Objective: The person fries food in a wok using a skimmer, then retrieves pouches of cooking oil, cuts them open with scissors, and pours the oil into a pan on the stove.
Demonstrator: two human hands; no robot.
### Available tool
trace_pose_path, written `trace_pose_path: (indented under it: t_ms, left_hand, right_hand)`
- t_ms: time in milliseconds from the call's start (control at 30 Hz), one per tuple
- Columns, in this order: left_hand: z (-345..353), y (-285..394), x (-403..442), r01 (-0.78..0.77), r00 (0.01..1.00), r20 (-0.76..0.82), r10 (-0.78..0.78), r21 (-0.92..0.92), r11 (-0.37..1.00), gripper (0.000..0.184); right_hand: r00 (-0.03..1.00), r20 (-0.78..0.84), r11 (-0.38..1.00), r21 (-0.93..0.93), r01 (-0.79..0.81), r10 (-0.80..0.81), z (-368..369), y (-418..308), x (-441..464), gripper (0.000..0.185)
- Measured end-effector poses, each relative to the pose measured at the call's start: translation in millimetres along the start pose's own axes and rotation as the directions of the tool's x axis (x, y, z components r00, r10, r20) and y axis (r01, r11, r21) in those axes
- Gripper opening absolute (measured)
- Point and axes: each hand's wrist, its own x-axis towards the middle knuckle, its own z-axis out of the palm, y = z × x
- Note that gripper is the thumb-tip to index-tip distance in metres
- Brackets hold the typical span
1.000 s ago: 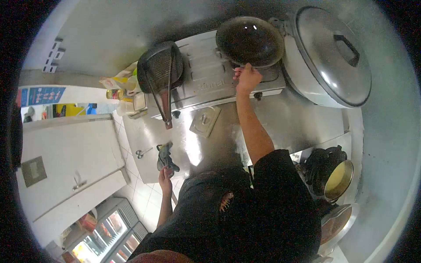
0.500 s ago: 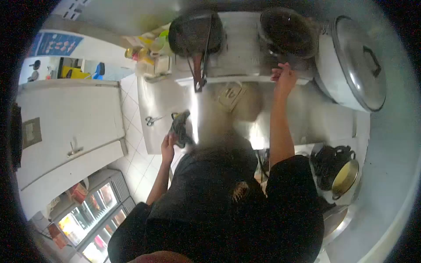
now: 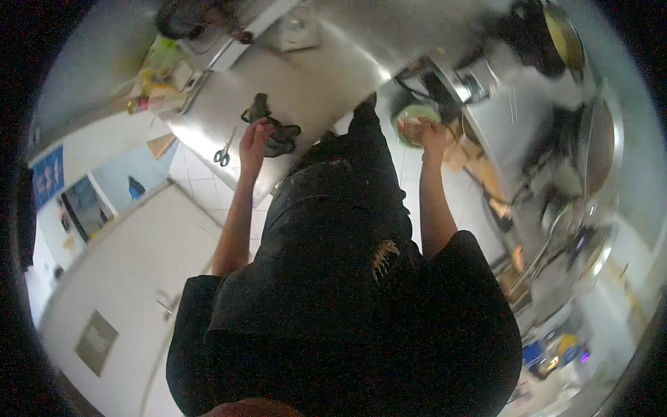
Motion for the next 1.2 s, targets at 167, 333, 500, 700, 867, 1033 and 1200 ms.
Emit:
trace_pose_path:
  t_ms: [167, 333, 500, 700, 867, 1033, 1200]
  left_hand:
    - [49.1, 18.6, -6.3, -0.069, 0.951, 0.309, 0.016, 0.162, 0.984, 0.033]
    - [116.6, 9.7, -28.3, -0.265, 0.832, 0.552, -0.053, 0.479, 0.837, 0.034]
    - [179.7, -61.5, -65.7, -0.223, 0.648, 0.71, -0.275, 0.523, 0.823, 0.032]
    - [209.7, -206.1, -81.8, -0.183, 0.5, 0.64, -0.584, 0.737, 0.651, 0.044]
    - [232.0, -270.9, -94.6, 0.088, 0.542, 0.427, -0.724, 0.828, 0.554, 0.042]
    - [243.4, -333.1, -88.2, 0.254, 0.546, 0.384, -0.745, 0.771, 0.584, 0.045]
    - [294.2, -355.2, -91.8, 0.371, 0.494, 0.373, -0.785, 0.726, 0.579, 0.047]
  right_hand:
    - [0.901, -0.132, 0.864, 0.369, -0.342, 0.413, -63.3, 74.6, -128.2, 0.032]
    - [0.795, -0.186, 0.733, 0.548, -0.403, 0.577, -90.3, 189.1, -204.9, 0.036]
    - [0.711, -0.062, 0.574, 0.643, -0.508, 0.7, -93.6, 302.5, -261.7, 0.038]
    - [0.612, -0.046, 0.48, 0.668, -0.569, 0.79, -105.2, 387.1, -349.5, 0.033]
    - [0.436, 0.02, 0.333, 0.615, -0.715, 0.9, -119.7, 447.4, -406.3, 0.033]
    - [0.383, -0.054, 0.32, 0.663, -0.677, 0.922, -108.7, 477.2, -406.6, 0.033]
    - [0.5, 0.008, 0.349, 0.707, -0.616, 0.866, -70.6, 476.6, -368.5, 0.027]
